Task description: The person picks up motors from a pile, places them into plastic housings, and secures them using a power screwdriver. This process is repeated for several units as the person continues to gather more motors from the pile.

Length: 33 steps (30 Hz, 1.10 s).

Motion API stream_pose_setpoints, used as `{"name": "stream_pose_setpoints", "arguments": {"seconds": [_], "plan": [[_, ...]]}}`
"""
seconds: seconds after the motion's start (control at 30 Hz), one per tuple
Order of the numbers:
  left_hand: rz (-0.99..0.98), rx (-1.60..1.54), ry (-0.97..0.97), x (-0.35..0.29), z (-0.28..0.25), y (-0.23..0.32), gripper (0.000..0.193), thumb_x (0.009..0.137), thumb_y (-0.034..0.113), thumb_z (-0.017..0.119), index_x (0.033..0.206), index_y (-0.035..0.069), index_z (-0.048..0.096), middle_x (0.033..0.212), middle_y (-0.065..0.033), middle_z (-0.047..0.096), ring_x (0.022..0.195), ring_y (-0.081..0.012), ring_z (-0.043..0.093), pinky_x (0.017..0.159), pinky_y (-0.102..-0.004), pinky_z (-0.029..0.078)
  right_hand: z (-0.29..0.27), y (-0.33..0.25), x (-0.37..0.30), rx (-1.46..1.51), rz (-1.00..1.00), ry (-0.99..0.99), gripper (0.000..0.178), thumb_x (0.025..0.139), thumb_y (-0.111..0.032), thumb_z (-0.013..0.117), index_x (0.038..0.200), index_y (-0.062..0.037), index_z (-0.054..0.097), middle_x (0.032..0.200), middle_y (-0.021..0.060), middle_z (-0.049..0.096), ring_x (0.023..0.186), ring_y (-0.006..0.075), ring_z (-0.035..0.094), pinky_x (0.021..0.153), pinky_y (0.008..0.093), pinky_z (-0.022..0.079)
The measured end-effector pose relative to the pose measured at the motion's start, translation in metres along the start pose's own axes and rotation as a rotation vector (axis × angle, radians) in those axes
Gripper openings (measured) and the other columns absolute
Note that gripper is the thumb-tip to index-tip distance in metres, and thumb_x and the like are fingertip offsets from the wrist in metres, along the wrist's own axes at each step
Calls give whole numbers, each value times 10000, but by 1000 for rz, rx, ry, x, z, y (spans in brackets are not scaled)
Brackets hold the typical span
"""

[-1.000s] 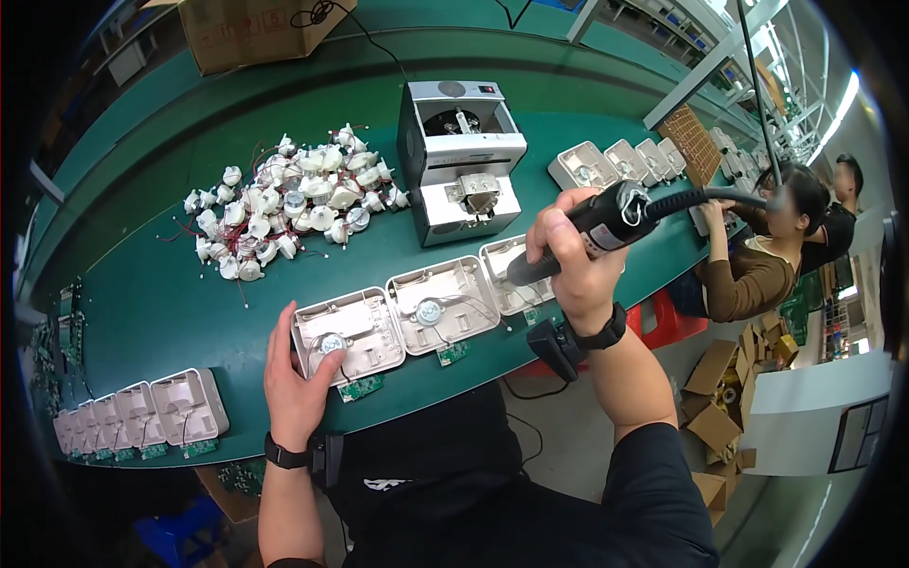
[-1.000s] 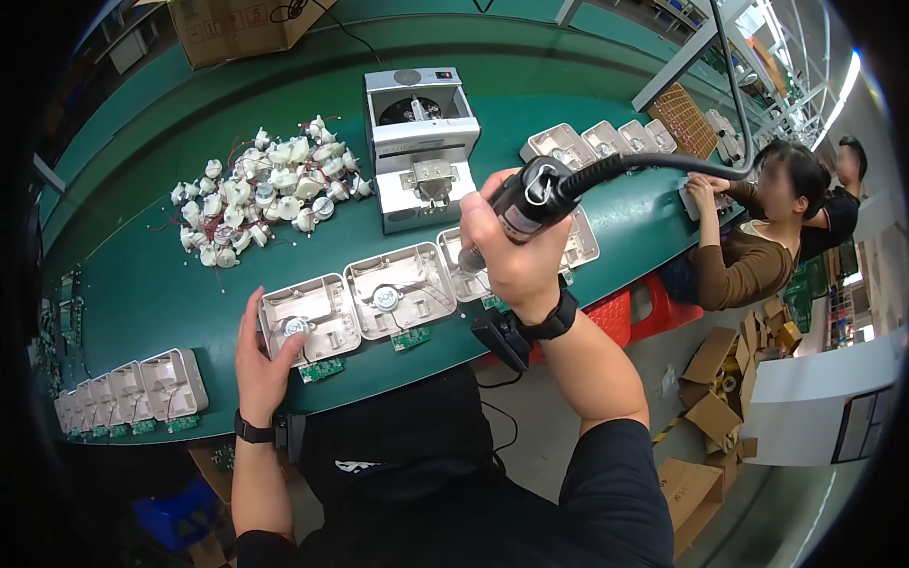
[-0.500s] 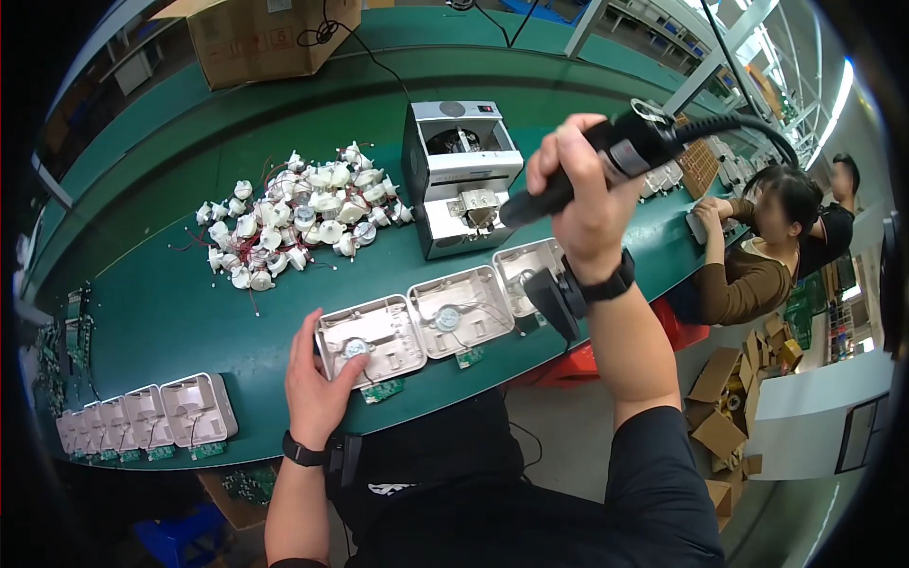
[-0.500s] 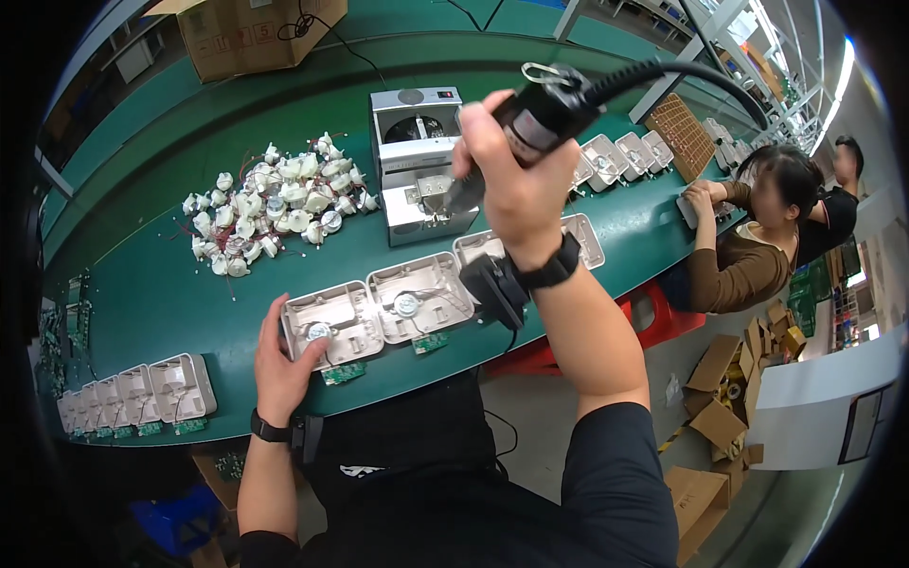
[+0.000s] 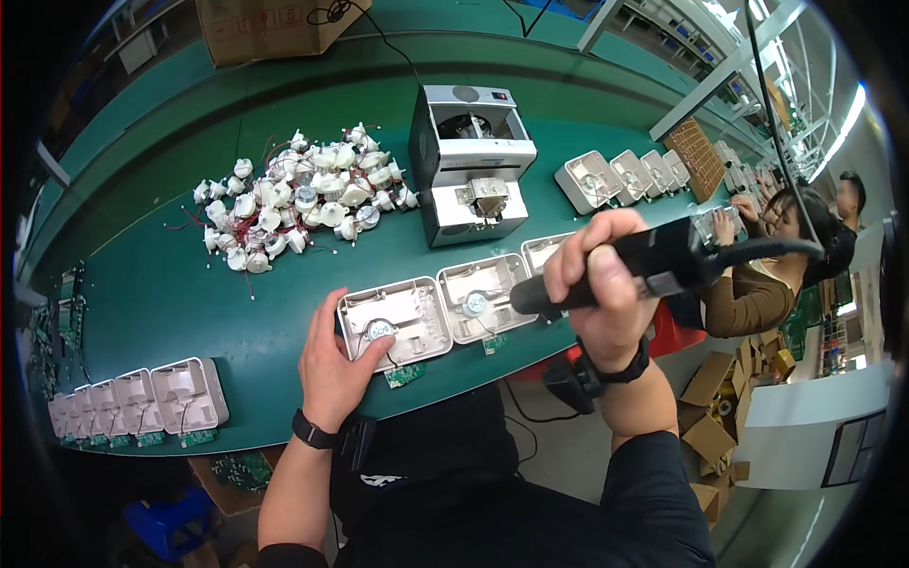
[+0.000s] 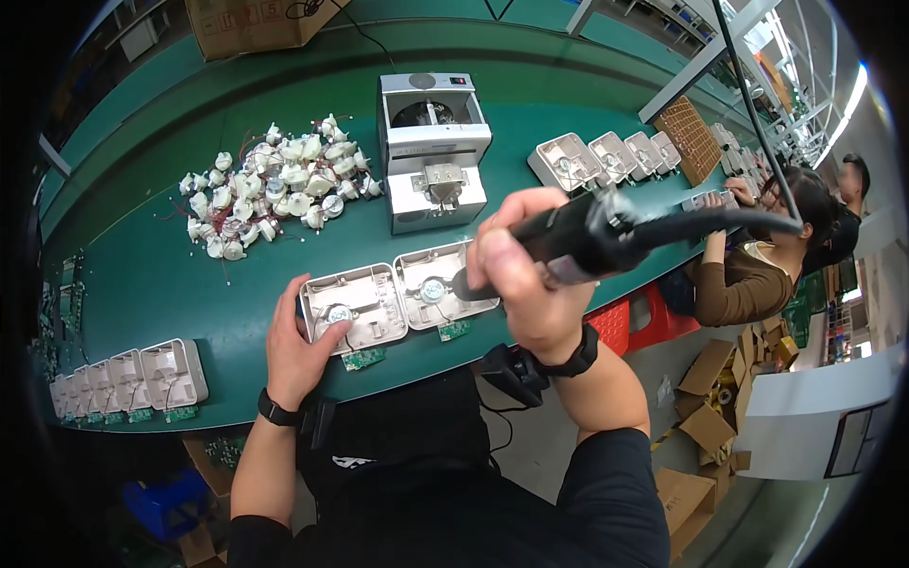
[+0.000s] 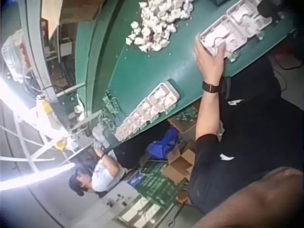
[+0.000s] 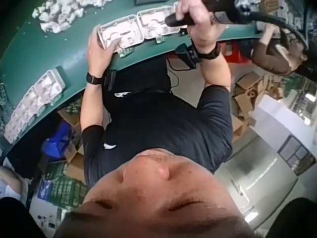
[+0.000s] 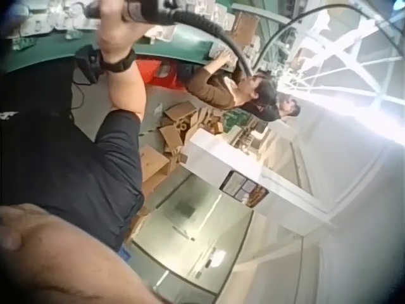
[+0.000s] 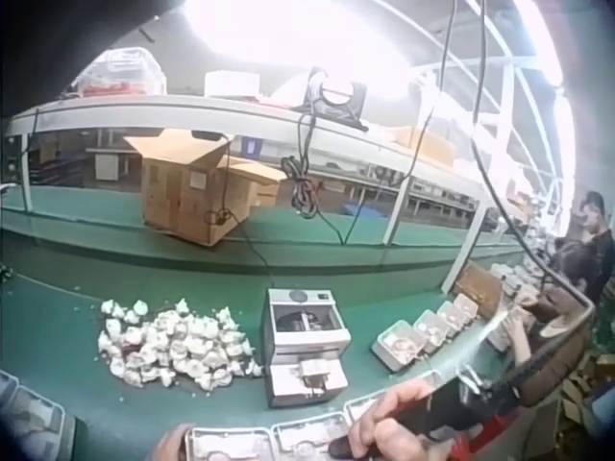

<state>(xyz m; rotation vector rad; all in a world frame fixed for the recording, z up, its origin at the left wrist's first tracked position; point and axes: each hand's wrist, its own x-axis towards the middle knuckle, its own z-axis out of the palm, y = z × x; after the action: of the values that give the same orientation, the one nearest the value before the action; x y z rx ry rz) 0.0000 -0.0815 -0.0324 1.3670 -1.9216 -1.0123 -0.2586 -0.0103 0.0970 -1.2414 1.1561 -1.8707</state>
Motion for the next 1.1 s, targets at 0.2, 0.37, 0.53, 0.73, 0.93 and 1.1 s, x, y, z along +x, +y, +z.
{"name": "stream_pose_setpoints", "arguments": {"seconds": [0.2, 0.37, 0.53, 0.73, 0.93, 1.1], "plan": [[49, 19, 18, -1, 2, -1, 755, 766, 195, 852, 1418, 60, 497, 1219, -127, 634, 775, -171, 659, 693, -302, 533, -6, 21, -10, -88, -27, 16, 184, 920, -132, 592, 1036, -29, 493, 761, 106, 551, 610, 187, 539, 587, 331, 487], [-8, 2, -9, -1, 1, 7, 756, 764, 215, 856, 1414, 71, 497, 1225, -123, 626, 819, -198, 665, 715, -322, 540, -9, 41, -9, -45, -20, 39, 173, 906, -104, 587, 1017, -13, 490, 736, 104, 550, 595, 184, 534, 587, 329, 486], [-42, -19, -19, -1, -1, 8, 760, 760, 266, 860, 1406, 94, 498, 1231, -113, 616, 873, -246, 666, 745, -354, 547, -6, 44, -3, -99, 25, 12, 155, 894, -81, 586, 999, -6, 501, 717, 100, 551, 586, 180, 541, 579, 329, 486], [-51, -6, -15, 1, -1, 12, 764, 760, 278, 861, 1406, 92, 498, 1236, -114, 619, 846, -242, 658, 735, -348, 543, -4, 31, 16, -83, 4, 29, 103, 891, -27, 639, 942, 3, 554, 693, 65, 594, 574, 147, 595, 556, 302, 499], [-5, -20, -14, -1, 13, 14, 754, 753, 289, 866, 1388, 93, 510, 1238, -111, 621, 799, -236, 635, 719, -354, 535, 3, 13, 71, -48, -239, 82, 117, 949, -90, 615, 999, -6, 551, 722, 76, 567, 592, 180, 567, 571, 324, 487], [30, -28, -58, 4, 26, 19, 742, 752, 305, 866, 1373, 97, 518, 1238, -101, 622, 797, -243, 630, 720, -354, 533, 5, 30, 92, -156, -205, 103, 108, 960, -95, 614, 990, -9, 556, 741, 83, 570, 591, 181, 562, 566, 325, 487]]}}
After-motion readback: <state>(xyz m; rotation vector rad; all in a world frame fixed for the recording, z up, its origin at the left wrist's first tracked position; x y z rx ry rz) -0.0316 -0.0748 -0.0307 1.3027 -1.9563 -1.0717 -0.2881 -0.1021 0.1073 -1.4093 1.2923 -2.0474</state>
